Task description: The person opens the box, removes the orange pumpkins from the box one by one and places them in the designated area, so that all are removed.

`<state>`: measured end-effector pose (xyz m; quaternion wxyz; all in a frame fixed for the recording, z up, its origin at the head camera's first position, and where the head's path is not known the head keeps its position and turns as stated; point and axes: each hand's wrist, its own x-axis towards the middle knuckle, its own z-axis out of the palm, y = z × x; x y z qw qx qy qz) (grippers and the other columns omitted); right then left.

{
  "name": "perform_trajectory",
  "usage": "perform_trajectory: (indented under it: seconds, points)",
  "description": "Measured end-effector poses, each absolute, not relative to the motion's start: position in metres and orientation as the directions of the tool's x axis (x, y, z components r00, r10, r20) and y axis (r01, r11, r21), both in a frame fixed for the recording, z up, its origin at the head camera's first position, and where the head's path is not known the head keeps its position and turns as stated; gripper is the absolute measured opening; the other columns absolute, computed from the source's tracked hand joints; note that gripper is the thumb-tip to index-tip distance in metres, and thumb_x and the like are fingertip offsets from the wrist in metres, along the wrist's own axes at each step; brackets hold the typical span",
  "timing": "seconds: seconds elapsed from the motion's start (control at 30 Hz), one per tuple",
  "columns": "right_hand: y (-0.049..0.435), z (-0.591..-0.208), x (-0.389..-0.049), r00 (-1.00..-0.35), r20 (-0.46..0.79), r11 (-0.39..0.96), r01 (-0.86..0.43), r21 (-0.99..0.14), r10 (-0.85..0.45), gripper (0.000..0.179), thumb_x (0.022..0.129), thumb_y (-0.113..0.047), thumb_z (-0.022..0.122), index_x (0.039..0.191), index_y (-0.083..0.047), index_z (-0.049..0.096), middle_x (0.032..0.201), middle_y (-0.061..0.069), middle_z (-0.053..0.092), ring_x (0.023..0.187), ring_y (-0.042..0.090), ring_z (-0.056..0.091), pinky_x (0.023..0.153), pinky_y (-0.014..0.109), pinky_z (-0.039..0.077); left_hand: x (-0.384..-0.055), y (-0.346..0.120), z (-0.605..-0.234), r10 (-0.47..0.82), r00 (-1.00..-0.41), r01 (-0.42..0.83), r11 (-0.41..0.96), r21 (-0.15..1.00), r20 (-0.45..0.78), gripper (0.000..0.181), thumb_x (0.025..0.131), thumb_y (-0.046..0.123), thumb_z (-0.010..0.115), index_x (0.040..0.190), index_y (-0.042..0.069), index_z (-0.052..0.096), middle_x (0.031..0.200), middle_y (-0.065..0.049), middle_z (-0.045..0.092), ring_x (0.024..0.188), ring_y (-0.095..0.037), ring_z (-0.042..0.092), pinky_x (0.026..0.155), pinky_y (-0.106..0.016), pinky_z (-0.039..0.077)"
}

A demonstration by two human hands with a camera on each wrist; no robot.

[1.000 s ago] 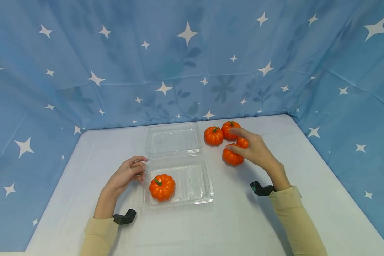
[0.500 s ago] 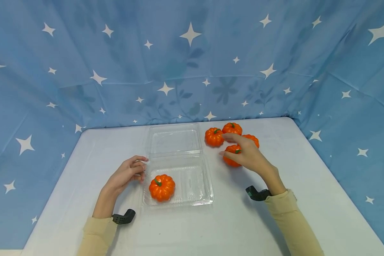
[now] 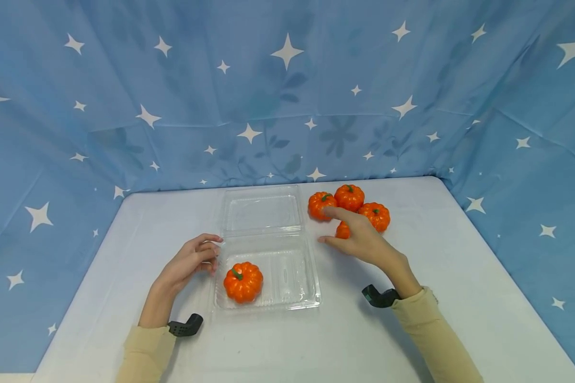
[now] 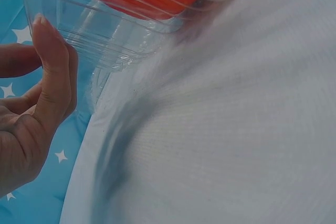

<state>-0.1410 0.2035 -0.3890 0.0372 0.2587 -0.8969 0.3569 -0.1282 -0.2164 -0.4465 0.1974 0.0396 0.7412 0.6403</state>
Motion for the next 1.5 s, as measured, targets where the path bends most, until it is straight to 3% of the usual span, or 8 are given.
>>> perform_trajectory:
  seconds: [0.23, 0.7, 0.93, 1.5]
  points:
    - [0.186, -0.393, -0.134, -0.849, 0.185, 0.582, -0.481, -0.656, -0.494, 0.062, 0.087, -0.03, 0.084, 0.14, -0.008, 0.06, 0.14, 0.006, 0.064, 0.133, 0.027, 0.059, 0.11, 0.052, 0.048, -0.126, -0.218, -0.448, 0.307, -0.919, -0.202, 0.17, 0.964, -0.247, 0.042, 0.104, 0.007, 0.053, 0.14, -0.011, 0.041, 0.084, -0.007, 0.06, 0.065, -0.016, 0.057, 0.062, -0.03, 0.056]
    - [0.149, -0.406, -0.128, -0.787, 0.106, 0.543, -0.509, -0.668, -0.607, 0.069, 0.089, -0.033, 0.082, 0.146, -0.004, 0.054, 0.145, 0.009, 0.061, 0.136, 0.028, 0.056, 0.114, 0.048, 0.045, -0.129, -0.216, -0.446, 0.302, -0.919, -0.206, 0.183, 0.961, -0.254, 0.041, 0.103, 0.006, 0.053, 0.14, -0.009, 0.043, 0.087, -0.011, 0.06, 0.066, -0.016, 0.057, 0.062, -0.029, 0.056]
    - [0.126, -0.406, -0.125, -0.737, 0.063, 0.524, -0.534, -0.664, -0.673, 0.071, 0.091, -0.035, 0.079, 0.148, -0.003, 0.051, 0.146, 0.012, 0.059, 0.137, 0.029, 0.055, 0.115, 0.048, 0.045, -0.13, -0.217, -0.447, 0.301, -0.92, -0.203, 0.182, 0.962, -0.252, 0.04, 0.103, 0.005, 0.051, 0.14, -0.01, 0.043, 0.085, -0.008, 0.06, 0.067, -0.016, 0.057, 0.063, -0.028, 0.056]
    - [0.086, -0.404, -0.121, -0.685, 0.013, 0.517, -0.563, -0.644, -0.729, 0.067, 0.093, -0.03, 0.076, 0.148, -0.003, 0.05, 0.148, 0.011, 0.057, 0.139, 0.027, 0.053, 0.116, 0.045, 0.044, -0.13, -0.217, -0.447, 0.308, -0.919, -0.202, 0.169, 0.965, -0.246, 0.04, 0.103, 0.005, 0.051, 0.14, -0.01, 0.043, 0.084, -0.005, 0.059, 0.063, -0.016, 0.057, 0.062, -0.028, 0.056]
